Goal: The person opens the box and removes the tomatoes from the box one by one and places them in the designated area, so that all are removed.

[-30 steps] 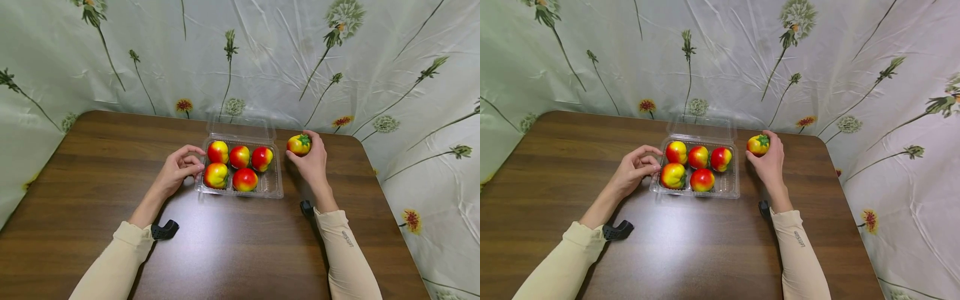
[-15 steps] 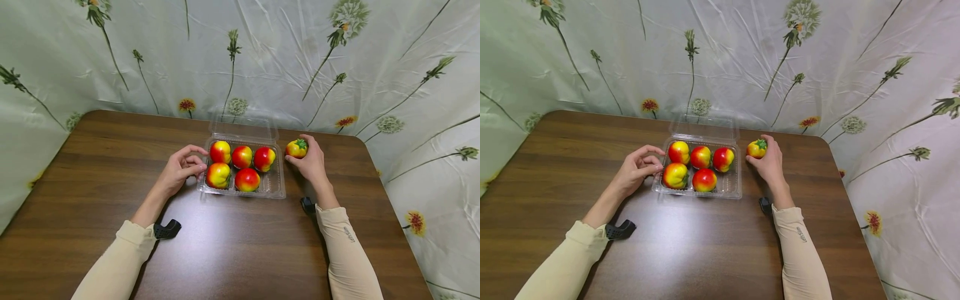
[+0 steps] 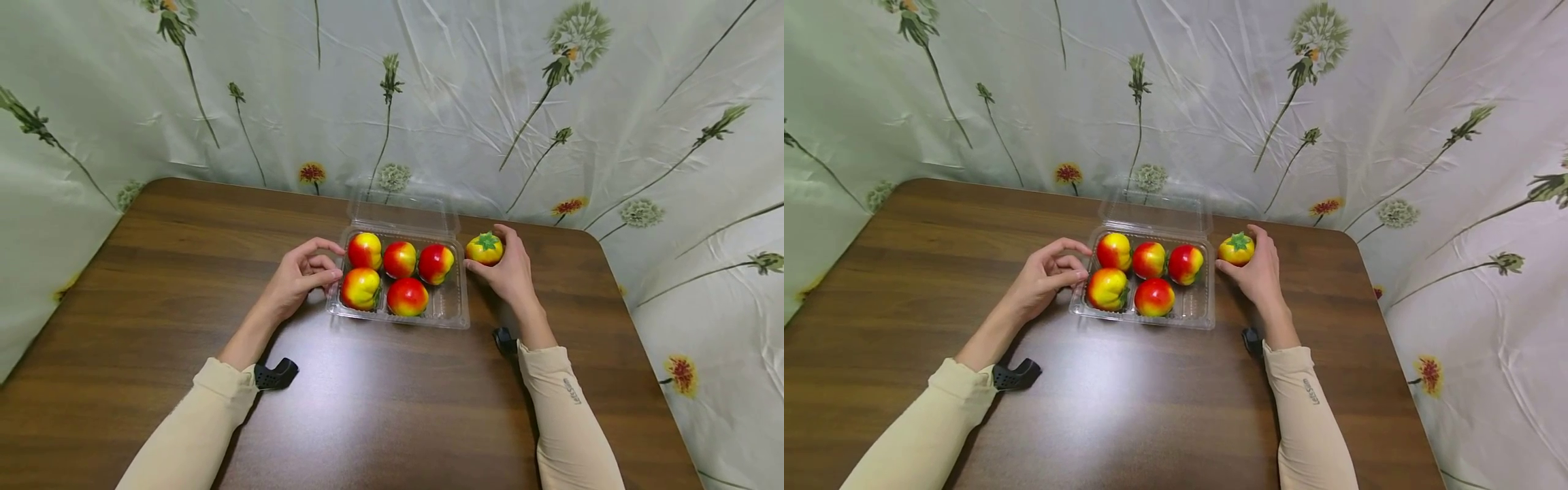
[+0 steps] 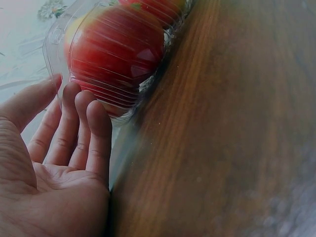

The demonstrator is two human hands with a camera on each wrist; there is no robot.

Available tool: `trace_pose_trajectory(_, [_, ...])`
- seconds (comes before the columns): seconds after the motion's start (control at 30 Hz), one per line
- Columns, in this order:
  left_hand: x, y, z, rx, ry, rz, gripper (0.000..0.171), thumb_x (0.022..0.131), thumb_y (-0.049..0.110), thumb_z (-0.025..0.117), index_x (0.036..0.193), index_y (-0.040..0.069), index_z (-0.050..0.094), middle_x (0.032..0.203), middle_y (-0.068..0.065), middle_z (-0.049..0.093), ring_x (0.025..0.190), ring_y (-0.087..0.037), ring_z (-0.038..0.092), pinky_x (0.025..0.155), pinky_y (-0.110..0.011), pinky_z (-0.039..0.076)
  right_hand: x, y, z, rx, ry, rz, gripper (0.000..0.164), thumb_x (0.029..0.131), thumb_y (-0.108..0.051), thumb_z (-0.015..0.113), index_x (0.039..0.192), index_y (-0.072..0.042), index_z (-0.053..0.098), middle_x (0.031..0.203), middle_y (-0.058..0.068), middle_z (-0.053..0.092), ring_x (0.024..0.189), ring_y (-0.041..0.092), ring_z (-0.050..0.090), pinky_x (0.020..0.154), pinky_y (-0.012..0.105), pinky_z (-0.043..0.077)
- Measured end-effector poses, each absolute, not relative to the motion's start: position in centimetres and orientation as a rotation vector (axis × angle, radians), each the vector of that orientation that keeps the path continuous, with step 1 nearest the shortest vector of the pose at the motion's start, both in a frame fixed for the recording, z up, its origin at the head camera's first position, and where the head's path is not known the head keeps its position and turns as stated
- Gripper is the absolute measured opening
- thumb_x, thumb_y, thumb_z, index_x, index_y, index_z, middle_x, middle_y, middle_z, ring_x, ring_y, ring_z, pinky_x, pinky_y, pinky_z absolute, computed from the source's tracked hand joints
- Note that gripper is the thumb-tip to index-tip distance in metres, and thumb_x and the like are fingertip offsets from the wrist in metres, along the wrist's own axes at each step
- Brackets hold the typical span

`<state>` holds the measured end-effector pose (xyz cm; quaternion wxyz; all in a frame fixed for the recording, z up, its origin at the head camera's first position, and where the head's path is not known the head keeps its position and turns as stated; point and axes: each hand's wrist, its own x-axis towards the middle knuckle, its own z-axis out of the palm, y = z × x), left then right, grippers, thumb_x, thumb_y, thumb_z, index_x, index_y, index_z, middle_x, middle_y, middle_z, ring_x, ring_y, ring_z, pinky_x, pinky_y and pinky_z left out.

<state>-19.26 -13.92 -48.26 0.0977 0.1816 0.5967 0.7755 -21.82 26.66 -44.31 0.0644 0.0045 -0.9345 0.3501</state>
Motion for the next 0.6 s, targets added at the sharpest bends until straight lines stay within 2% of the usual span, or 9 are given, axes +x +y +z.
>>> trace_pose_trajectory(0.17, [-19.3,-13.9,-48.4,0.53,1.756,2.306,0.031,0.096,-0.01,0.067,0.125,-0.001,0.059,0.081,-0.003,0.073,0.06,-0.017,0.06,0.057,-0.024,0.057,-21.7,26.4,-44.3,0.023,-2.793,1.055,0.086,0.088,-0.028,0.086,0.155,-0.003,0.038,0.152,0.024,0.048,0.134,0.042,0.048,0.119,0.059,0.038])
trace_pose_trajectory(0.4, [-19.2,-13.8,-48.3,0.522,1.77,2.303,0.032,0.095,-0.011,0.068,0.124,0.0,0.06,0.081,-0.003,0.073,0.061,-0.017,0.06,0.058,-0.024,0.057,-21.6,25.8,-44.4,-0.036,-2.643,1.069,0.073,0.089,-0.032,0.084,0.149,-0.006,0.05,0.15,0.017,0.055,0.137,0.038,0.048,0.117,0.057,0.035])
trace_pose_trajectory(0.6, [-19.2,-13.7,-48.2,0.52,1.773,2.304,0.032,0.095,-0.01,0.069,0.124,0.0,0.061,0.081,-0.003,0.073,0.061,-0.018,0.06,0.058,-0.025,0.056,-21.6,25.3,-44.2,-0.027,-2.491,1.083,0.06,0.09,-0.032,0.083,0.14,-0.008,0.06,0.141,0.014,0.063,0.134,0.034,0.054,0.115,0.052,0.04])
